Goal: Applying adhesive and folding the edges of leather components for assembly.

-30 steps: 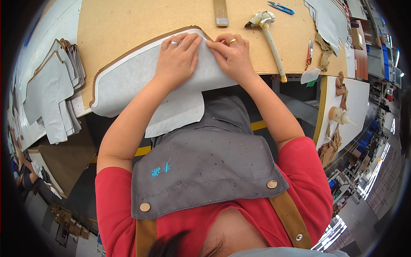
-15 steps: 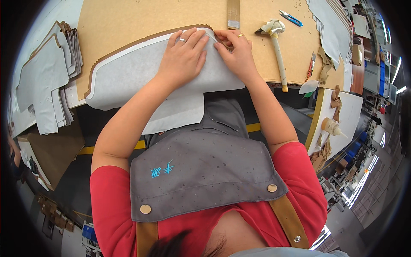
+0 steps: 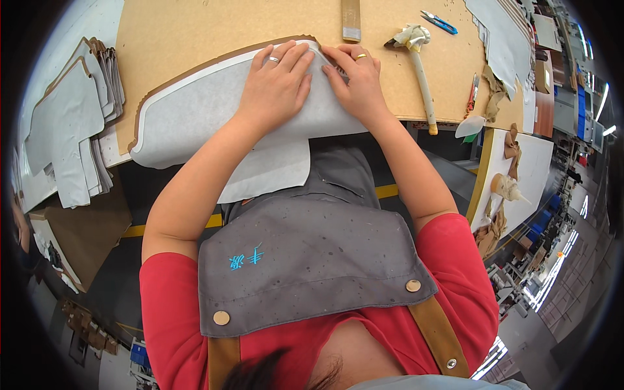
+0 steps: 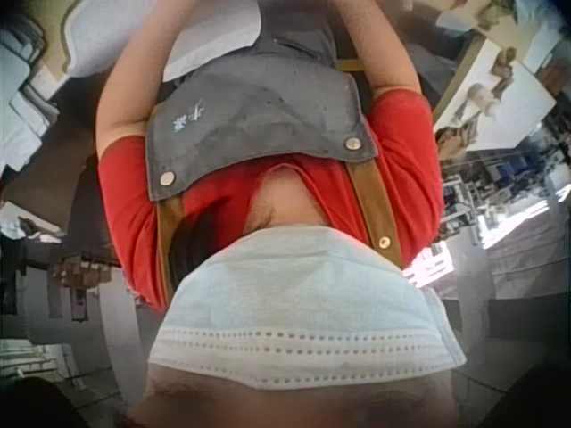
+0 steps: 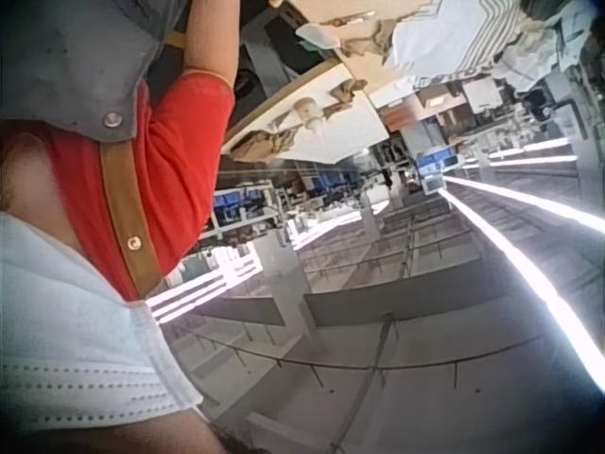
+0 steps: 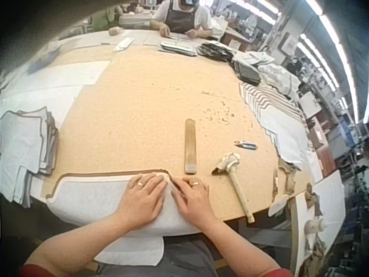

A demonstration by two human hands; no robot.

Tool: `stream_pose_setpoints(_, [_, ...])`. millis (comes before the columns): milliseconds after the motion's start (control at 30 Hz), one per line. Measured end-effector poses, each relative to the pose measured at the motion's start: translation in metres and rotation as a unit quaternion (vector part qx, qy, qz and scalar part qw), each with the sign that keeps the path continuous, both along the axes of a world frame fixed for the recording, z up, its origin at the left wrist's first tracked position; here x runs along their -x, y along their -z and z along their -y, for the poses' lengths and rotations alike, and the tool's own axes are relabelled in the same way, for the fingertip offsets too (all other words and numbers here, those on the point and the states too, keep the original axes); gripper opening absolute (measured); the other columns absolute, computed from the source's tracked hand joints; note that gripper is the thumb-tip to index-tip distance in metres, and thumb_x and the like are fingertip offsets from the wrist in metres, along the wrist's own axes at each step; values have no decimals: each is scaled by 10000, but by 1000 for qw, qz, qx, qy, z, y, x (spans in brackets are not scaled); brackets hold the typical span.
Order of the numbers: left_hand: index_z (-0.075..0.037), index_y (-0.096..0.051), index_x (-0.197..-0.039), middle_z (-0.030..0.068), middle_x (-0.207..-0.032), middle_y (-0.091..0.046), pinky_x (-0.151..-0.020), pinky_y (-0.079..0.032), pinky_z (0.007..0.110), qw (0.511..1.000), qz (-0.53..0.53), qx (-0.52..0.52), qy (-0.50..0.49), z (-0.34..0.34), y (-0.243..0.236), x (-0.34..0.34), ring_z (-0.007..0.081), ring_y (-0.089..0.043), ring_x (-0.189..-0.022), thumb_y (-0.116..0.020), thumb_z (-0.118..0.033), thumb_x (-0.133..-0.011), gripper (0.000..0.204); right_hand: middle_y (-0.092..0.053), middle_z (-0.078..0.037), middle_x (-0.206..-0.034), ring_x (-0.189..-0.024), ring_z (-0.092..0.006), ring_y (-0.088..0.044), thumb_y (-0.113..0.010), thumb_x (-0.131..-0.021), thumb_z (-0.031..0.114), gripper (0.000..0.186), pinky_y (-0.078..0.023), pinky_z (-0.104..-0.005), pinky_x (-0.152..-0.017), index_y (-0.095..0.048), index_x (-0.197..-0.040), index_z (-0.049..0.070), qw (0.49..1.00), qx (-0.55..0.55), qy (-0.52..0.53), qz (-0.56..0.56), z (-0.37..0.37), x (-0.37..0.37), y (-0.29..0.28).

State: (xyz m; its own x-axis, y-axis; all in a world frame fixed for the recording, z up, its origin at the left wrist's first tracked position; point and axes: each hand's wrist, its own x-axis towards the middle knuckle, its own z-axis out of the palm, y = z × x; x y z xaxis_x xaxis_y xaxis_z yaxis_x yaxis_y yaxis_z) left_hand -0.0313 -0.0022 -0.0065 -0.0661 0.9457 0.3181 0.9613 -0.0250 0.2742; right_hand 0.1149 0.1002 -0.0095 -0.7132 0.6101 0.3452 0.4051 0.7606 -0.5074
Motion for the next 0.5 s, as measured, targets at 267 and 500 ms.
stream_pose_setpoints(267, [-89, -535, -1171, 40, -1235, -521, -1023, -285, 385, 1000, -8, 2, 2, 0, 1, 0, 191, -444, -1202, -523, -203, -854, 337, -581, -40, -928, -885, -213, -540, -635, -788, 164, 260, -363, -355, -769, -634, -1042, 104, 1000, -17, -15, -13, 0, -2, 0])
stream_pose_setpoints(500, [-81, -532, -1164, 68, -1220, -528, -995, -297, 384, 1000, 24, -17, -1, -2, 4, 6, 218, -469, -1159, -539, -209, -851, 339, -589, -44, -901, -837, -231, -536, -623, -798, 177, 258, -378, -359, -740, -611, -1040, 90, 996, -75, -50, 17, 1, -6, 0])
